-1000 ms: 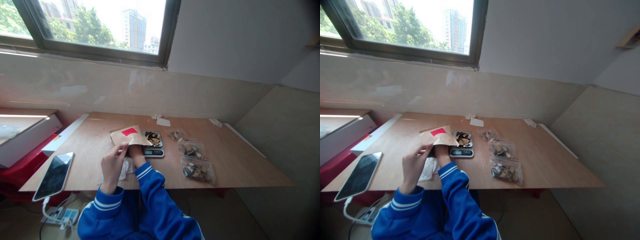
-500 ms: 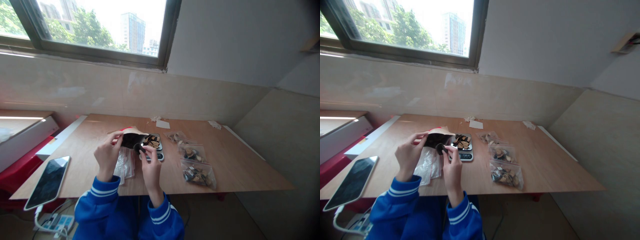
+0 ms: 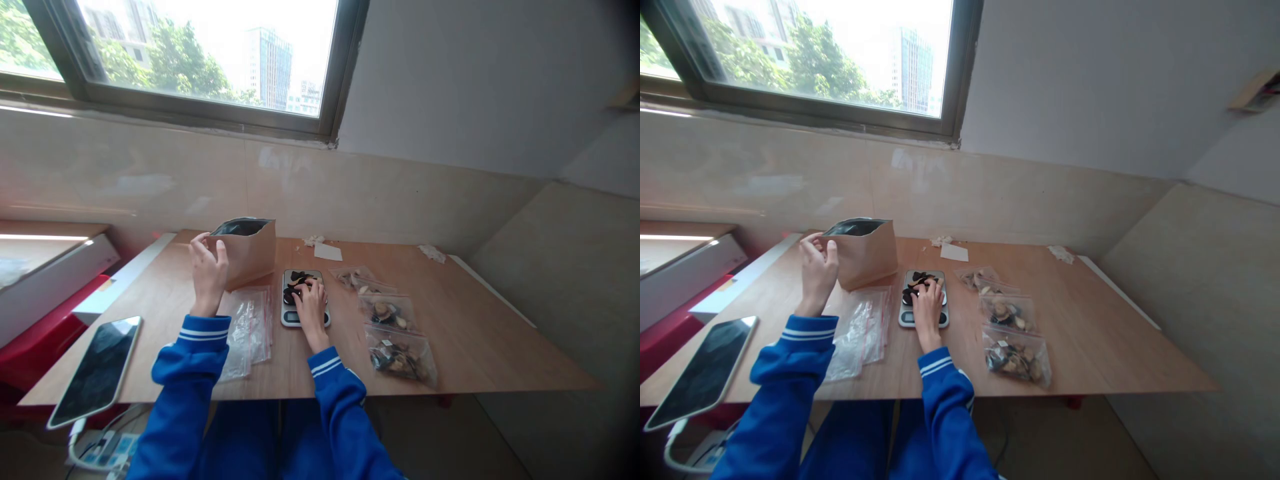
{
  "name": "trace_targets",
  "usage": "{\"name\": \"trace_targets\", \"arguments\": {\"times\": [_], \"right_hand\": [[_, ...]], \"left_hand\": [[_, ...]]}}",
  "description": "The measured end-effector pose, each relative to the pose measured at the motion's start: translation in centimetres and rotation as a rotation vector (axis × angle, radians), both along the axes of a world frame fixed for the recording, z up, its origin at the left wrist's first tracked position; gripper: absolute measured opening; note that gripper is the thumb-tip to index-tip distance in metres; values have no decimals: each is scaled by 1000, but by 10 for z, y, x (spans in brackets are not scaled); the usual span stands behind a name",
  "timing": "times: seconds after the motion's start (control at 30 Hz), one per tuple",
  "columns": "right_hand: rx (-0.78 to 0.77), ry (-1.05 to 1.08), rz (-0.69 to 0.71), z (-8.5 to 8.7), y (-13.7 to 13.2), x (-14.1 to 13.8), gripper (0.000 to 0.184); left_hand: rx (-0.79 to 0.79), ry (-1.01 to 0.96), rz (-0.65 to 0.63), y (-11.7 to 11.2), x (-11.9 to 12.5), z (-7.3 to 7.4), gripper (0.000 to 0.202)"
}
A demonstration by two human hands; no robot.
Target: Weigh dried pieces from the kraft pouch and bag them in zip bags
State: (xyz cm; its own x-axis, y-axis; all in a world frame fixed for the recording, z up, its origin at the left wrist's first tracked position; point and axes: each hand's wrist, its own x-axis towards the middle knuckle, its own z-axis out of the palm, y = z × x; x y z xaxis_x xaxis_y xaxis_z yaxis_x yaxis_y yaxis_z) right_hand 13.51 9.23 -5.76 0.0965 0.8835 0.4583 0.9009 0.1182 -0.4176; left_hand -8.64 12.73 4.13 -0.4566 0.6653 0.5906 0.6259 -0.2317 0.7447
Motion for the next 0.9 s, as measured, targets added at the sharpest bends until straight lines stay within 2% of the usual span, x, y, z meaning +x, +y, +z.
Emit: {"name": "trace_targets", "arguments": {"times": [0.2, 0.43, 0.57, 0.67, 0.77, 0.83, 0.9], "right_hand": [[38, -47, -63, -4, -7, 11, 20], [-30, -179, 17, -13, -11, 25, 18], [-19, -185, 54, -7, -11, 28, 14], [49, -104, 56, 2, -18, 33, 17], [142, 4, -16, 4, -25, 49, 23], [168, 21, -102, -2, -27, 67, 26], [128, -9, -197, -12, -27, 86, 28]], "left_hand": [[-46, -30, -49, 6, -9, -22, 45], [-39, 1, -99, 10, -17, -41, 46], [-59, 8, -107, 8, -18, -48, 45], [-62, 18, -103, 4, -20, -53, 44], [-68, 46, -64, -6, -20, -59, 40], [-84, 46, -39, -16, -15, -64, 33], [-116, 26, -38, -28, -5, -71, 26]]}}
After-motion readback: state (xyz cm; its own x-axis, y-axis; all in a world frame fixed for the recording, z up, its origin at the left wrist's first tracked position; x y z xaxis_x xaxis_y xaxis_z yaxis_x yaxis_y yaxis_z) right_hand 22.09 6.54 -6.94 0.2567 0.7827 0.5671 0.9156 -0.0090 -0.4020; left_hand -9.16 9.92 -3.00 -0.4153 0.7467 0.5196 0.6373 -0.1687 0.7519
